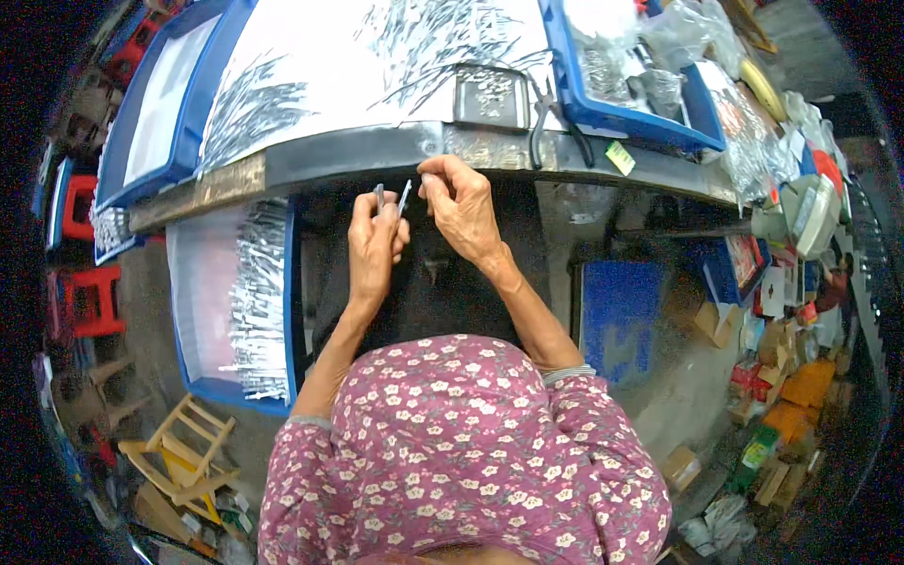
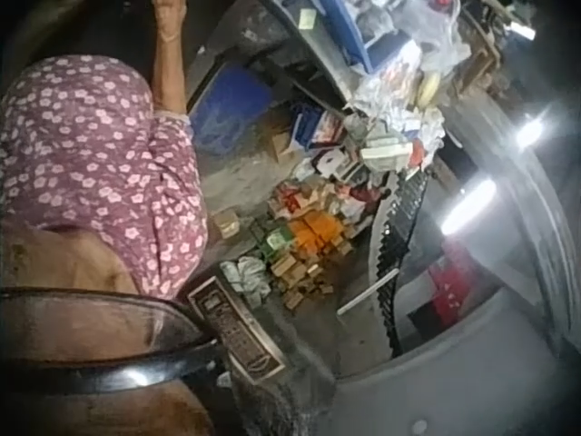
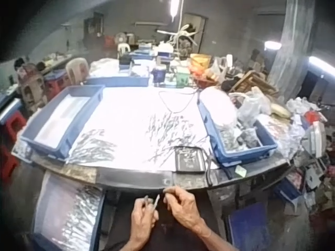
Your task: Manually assembling small metal components at a workshop bench.
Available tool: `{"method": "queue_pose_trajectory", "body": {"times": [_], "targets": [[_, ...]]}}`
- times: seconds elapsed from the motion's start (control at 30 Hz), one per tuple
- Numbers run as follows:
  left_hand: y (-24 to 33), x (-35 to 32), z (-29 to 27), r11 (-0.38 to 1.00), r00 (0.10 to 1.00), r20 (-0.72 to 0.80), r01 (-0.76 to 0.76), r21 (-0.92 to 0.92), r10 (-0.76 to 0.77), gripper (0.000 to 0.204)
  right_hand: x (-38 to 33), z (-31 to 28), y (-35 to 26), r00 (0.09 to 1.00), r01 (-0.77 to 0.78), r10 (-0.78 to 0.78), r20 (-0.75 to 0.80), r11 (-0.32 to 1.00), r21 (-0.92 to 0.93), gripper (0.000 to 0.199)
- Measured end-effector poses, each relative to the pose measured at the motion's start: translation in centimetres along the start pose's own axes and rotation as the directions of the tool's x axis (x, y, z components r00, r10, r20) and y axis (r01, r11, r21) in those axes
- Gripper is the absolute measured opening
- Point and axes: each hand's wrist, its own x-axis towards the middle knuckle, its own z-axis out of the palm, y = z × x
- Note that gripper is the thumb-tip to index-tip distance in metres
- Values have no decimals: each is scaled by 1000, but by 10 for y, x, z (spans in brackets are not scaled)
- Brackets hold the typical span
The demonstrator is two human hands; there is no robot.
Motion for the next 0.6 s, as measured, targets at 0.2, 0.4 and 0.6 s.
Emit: {"method": "queue_pose_trajectory", "body": {"times": [0.2,0.4,0.6], "targets": [[13,0,2,997,993,88,76,22,-77,19,12,-24,-2,997,9,-7,-77,1000,30,12],[19,9,3,999,989,144,-20,-47,26,15,23,-30,-7,998,14,-11,-57,998,65,13],[26,17,-1,988,989,87,-110,-107,120,18,41,-15,-23,999,39,-39,37,999,-9,12]]}}
